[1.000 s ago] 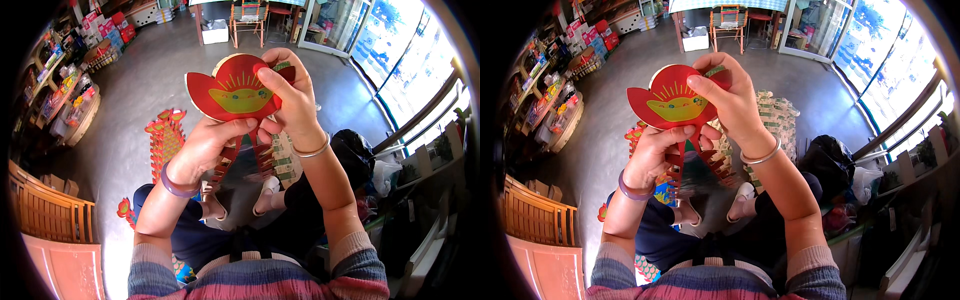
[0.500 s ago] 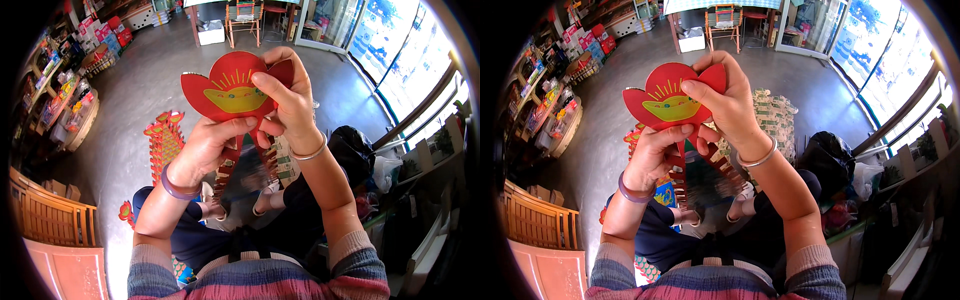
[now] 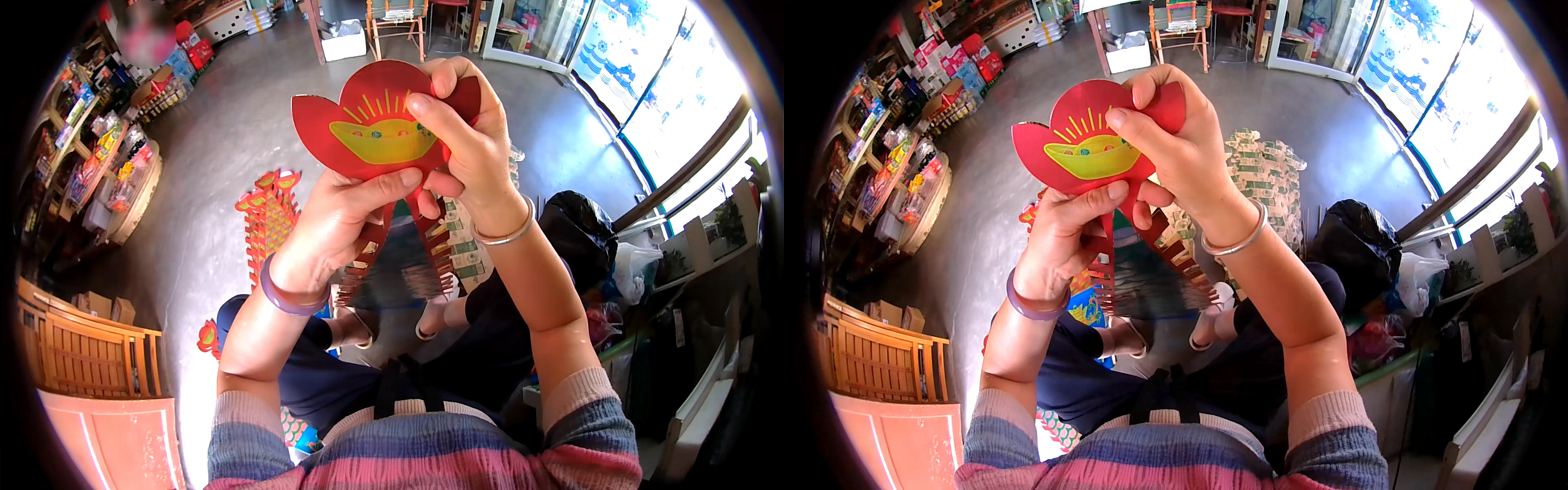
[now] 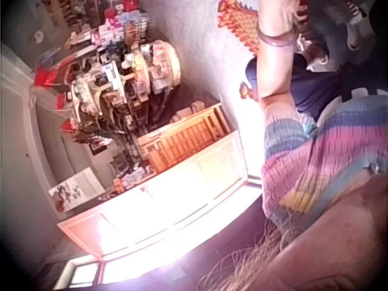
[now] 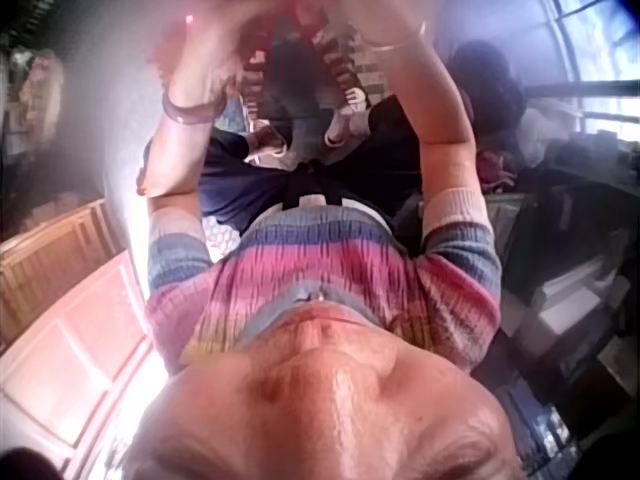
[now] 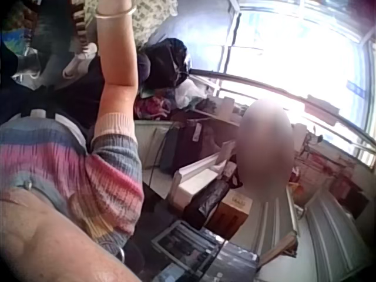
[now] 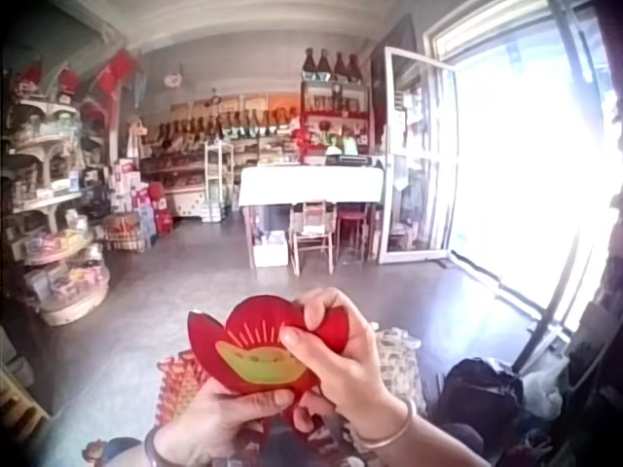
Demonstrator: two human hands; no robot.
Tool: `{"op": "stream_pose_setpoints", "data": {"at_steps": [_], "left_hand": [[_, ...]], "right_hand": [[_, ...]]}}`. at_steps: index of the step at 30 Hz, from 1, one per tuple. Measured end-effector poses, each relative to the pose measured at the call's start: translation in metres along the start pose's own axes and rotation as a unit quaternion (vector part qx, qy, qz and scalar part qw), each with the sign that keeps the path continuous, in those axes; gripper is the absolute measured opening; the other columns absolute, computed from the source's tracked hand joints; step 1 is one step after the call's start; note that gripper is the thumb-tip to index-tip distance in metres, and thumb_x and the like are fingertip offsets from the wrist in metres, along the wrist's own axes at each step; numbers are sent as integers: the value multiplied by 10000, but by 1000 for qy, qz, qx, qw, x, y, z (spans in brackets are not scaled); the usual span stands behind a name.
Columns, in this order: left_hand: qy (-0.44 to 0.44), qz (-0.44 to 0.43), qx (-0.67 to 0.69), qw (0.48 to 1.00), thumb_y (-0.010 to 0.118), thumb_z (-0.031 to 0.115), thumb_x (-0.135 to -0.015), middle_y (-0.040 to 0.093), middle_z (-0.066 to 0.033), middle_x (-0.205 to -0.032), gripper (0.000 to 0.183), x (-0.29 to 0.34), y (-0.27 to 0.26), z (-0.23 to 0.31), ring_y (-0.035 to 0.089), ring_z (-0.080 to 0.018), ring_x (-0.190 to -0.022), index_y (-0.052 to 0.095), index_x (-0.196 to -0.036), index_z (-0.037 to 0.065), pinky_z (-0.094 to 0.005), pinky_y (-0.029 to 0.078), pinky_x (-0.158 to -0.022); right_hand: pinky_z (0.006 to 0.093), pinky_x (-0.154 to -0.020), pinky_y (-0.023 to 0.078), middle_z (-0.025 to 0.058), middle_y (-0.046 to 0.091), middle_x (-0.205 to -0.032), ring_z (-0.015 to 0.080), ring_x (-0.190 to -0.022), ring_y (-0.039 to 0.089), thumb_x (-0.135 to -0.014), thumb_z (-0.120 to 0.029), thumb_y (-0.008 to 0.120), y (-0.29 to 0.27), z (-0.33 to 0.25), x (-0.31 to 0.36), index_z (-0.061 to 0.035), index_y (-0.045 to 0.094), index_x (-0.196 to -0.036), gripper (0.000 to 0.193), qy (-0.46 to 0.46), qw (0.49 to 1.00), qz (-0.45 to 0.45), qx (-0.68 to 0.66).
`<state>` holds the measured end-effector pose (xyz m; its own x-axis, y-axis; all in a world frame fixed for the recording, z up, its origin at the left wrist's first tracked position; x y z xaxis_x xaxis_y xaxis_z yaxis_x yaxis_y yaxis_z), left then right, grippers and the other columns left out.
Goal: The person folds and aligns decorative paper pieces, then fastens the sections together using a stapler.
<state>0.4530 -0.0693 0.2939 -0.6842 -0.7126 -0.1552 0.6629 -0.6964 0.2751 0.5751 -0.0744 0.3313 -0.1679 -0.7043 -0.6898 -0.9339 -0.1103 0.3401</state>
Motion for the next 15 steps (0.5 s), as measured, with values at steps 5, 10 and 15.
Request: {"op": "stream_pose_setpoints", "data": {"at_steps": [5,10,15], "left_hand": [[42,-16,-5,999,560,115,-845,642,-161,-873,277,0,7,5,614,-167,-691,515,-1068,-43,-216,480,-537],[47,1,15,999,556,92,-843,639,-165,-867,262,-5,3,0,607,-187,-683,513,-1065,-42,-262,484,-619],[59,57,-98,992,518,110,-844,641,-103,-815,179,-14,-25,9,578,-128,-665,594,-891,-45,-231,457,-604]], "right_hand": [[196,-610,421,1,538,-781,40,-714,494,-768,-17,608,-2,2,1,-44,453,-815,165,-2,1000,-2,29],[195,-602,414,-11,534,-775,38,-719,491,-794,-73,619,-11,4,1,-18,486,-889,173,4,993,-17,115],[223,-674,445,56,588,-952,91,-766,550,-903,-174,480,-79,-8,6,-5,505,-1145,297,20,969,-40,244]]}}
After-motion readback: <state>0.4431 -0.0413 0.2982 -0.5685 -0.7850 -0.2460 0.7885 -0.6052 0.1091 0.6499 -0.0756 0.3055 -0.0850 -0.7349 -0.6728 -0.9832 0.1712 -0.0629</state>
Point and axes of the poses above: each hand's wrist, its own x-axis away from the middle knuckle, its own y-axis out of the palm, z = x × y, the point moved 5 cm from there along -x, towards the middle knuckle
